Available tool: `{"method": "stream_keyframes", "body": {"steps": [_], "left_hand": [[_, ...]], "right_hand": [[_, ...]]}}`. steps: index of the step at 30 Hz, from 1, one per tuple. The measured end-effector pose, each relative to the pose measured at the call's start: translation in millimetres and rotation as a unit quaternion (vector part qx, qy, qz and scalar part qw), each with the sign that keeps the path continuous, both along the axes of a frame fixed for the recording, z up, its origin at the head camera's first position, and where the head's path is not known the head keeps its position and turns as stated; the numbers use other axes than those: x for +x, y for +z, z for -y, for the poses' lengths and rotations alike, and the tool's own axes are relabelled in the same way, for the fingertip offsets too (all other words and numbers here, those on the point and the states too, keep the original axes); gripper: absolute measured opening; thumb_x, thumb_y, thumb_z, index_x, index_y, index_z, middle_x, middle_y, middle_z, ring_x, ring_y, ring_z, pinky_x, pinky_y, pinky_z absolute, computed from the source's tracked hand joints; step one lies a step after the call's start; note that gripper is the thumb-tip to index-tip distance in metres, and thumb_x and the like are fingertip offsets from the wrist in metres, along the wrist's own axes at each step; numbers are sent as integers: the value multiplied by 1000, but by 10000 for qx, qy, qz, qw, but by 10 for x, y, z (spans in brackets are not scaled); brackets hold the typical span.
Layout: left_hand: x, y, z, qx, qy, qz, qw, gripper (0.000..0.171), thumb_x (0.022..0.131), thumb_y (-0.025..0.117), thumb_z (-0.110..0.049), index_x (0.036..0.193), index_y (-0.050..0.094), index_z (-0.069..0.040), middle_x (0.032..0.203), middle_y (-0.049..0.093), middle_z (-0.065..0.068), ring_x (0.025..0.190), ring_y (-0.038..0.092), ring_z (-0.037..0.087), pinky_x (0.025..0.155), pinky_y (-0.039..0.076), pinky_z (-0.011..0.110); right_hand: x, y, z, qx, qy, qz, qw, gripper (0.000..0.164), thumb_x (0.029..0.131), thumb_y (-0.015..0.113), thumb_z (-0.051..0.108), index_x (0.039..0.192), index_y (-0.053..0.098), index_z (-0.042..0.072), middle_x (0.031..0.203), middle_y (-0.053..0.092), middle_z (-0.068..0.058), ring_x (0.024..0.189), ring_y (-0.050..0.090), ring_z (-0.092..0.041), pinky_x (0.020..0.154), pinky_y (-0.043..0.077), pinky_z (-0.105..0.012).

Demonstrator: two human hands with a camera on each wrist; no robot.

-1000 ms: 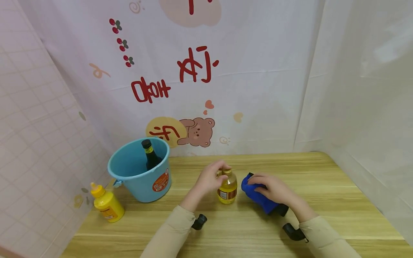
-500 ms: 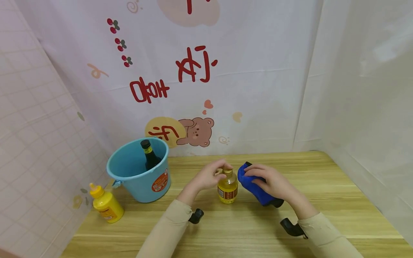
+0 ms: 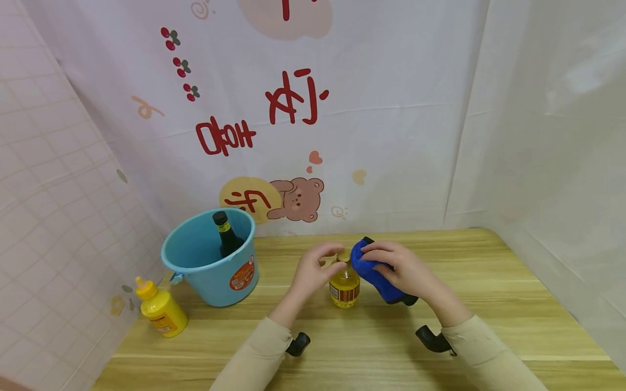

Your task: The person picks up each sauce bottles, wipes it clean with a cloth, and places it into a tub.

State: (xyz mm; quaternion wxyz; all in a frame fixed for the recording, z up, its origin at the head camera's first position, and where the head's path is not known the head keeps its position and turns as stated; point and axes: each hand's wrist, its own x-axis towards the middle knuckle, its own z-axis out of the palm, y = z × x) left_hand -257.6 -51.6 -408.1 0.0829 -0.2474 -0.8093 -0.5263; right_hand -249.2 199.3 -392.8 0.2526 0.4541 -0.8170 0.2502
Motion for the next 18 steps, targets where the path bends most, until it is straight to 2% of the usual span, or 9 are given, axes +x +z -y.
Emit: {"method": "stream_keyframes", "body": {"steps": [4,8,11,18], "left_hand": [[6,-66,-20,120,128,-48,9998,27,89,76,-13,116,73,-13,116,69,1,108,63,24,86,54,49],[0,-99,-32,206,134,-99,9996,27,88,76,-10,115,73,-10,114,69,2,105,63,23,80,57,34],[-7,-102,-38,219,155,-76,9996,27,87,76,-9,114,73,-11,113,69,1,104,62,22,78,57,28],[-4,-105,-42,114,243,-45,9996,25,87,77,-12,112,74,-15,111,69,-2,102,61,19,79,57,29]], "right_hand": [[-6,-1,44,151,34,-39,9999,37,80,77,-8,110,71,12,121,64,-8,110,62,-33,87,54,-49],[-11,16,81,281,39,-38,9996,34,80,77,-8,108,71,10,119,64,-10,108,62,-33,88,54,-49],[-1,37,104,459,-47,21,9989,33,80,77,-7,107,72,10,118,65,-10,107,63,-33,88,53,-49],[42,47,129,1098,-376,97,9932,32,81,78,-3,108,72,13,116,66,-8,106,63,-31,87,53,-49]]}}
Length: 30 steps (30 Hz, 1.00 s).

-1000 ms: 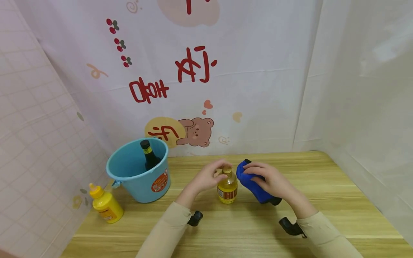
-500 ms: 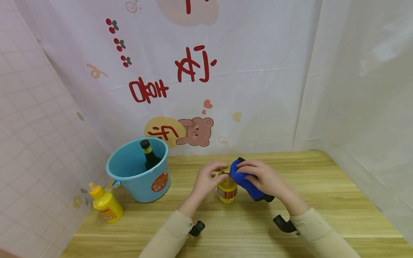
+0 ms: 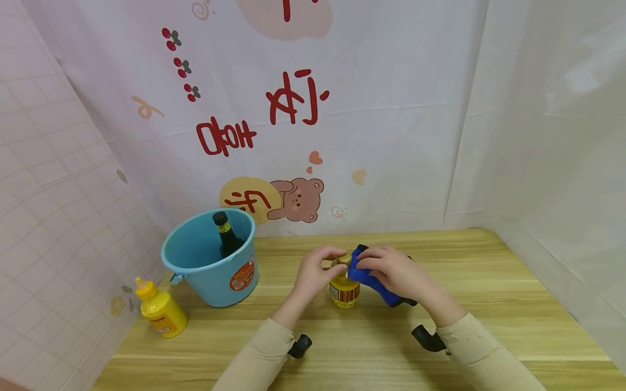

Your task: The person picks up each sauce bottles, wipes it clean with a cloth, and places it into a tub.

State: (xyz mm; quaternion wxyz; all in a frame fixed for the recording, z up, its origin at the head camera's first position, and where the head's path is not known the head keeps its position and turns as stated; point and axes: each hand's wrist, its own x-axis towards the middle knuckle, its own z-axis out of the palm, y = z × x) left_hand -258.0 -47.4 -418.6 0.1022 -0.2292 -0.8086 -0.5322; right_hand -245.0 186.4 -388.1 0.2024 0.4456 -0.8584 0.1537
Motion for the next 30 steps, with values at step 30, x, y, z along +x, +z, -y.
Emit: {"method": "stream_keyframes", "body": {"steps": [30], "left_hand": [[6,4,-18,22,1,-47,10000,26,87,77,-12,113,74,-15,113,69,-3,101,62,18,79,57,28]], "right_hand": [[-49,-351,-179,-566,250,304,9976,35,79,76,-9,107,71,12,117,65,-7,103,65,-29,82,56,-44]]}}
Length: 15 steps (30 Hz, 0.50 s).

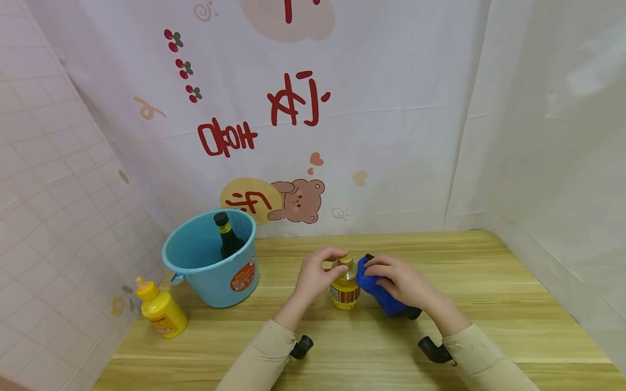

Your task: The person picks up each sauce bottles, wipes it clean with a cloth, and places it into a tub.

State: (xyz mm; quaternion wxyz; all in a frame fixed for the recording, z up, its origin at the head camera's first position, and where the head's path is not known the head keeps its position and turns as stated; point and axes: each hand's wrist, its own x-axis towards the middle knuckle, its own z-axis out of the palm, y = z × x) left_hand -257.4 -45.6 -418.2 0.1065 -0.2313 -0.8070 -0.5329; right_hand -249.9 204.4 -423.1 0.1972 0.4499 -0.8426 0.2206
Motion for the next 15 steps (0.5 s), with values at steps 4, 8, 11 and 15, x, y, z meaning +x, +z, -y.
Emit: {"method": "stream_keyframes", "body": {"steps": [4,8,11,15], "left_hand": [[2,1,4,2,0,-14,10000,26,87,77,-13,113,74,-15,114,69,-2,101,62,18,79,57,28],[3,6,4,2,9,-41,10000,26,87,77,-13,113,74,-15,113,69,-2,101,62,18,78,57,28],[4,5,2,-13,17,-70,10000,26,87,77,-13,113,74,-15,112,69,-2,100,62,18,78,57,27],[3,3,-2,-53,46,-85,9999,26,87,77,-12,113,74,-14,111,69,-1,100,63,18,78,56,26]], "right_hand": [[10,-27,2,171,16,1,9999,34,80,76,-8,107,71,12,116,65,-8,102,65,-29,82,56,-45],[12,-47,5,201,23,35,9998,34,80,76,-9,107,71,11,115,65,-8,102,65,-28,82,56,-44],[13,-62,4,268,-18,62,9996,33,80,76,-8,106,71,11,114,65,-7,101,65,-27,81,56,-43],[15,-95,0,420,-31,142,9990,32,80,77,-7,106,72,11,112,65,-7,99,66,-25,81,56,-41]]}}
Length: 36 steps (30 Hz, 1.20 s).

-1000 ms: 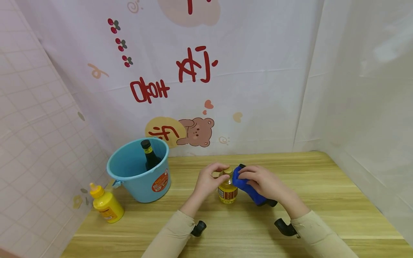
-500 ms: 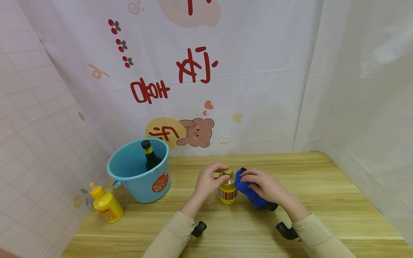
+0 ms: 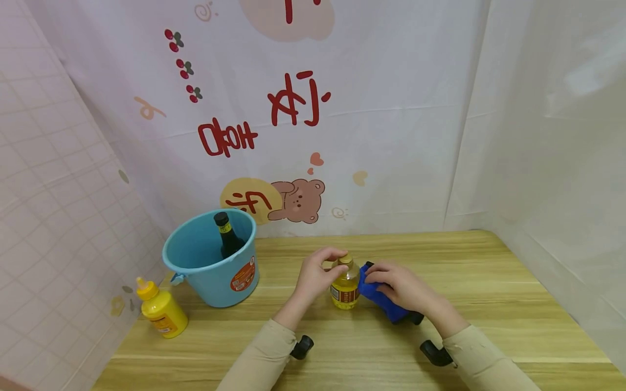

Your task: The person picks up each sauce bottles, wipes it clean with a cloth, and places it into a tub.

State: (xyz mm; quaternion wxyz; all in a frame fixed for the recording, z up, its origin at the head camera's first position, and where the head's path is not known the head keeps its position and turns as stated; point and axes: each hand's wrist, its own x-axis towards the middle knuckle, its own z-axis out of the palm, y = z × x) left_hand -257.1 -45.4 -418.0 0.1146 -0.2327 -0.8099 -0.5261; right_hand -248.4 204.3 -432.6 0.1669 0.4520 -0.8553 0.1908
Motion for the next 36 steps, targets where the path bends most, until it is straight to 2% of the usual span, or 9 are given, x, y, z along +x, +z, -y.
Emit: {"method": "stream_keyframes", "body": {"steps": [15,25,31,36], "left_hand": [[3,-12,-9,3,-20,6,10000,27,88,76,-11,114,73,-9,112,69,0,101,62,19,77,56,26],[1,0,-4,-22,-18,16,10000,28,88,76,-13,115,73,-10,113,69,-1,102,62,19,78,56,27],[6,3,6,-21,-22,12,10000,28,87,77,-12,115,73,-9,113,69,0,102,62,20,79,56,27],[-4,-1,3,-11,-12,17,10000,28,87,77,-12,114,73,-9,114,69,0,102,62,20,78,56,27]], "right_hand": [[-24,-173,64,534,285,196,9980,32,78,78,-9,102,75,12,104,67,-2,93,66,-20,79,56,-37],[-15,-193,153,1369,-40,529,9892,28,80,79,-1,100,76,17,103,68,0,94,65,-19,82,54,-38],[-4,-197,70,1088,-34,573,9924,28,82,76,-3,104,75,14,105,67,0,95,65,-19,82,55,-37],[21,-6,-51,359,43,256,9990,32,80,75,-9,106,73,10,108,67,-5,97,66,-25,81,56,-40]]}}
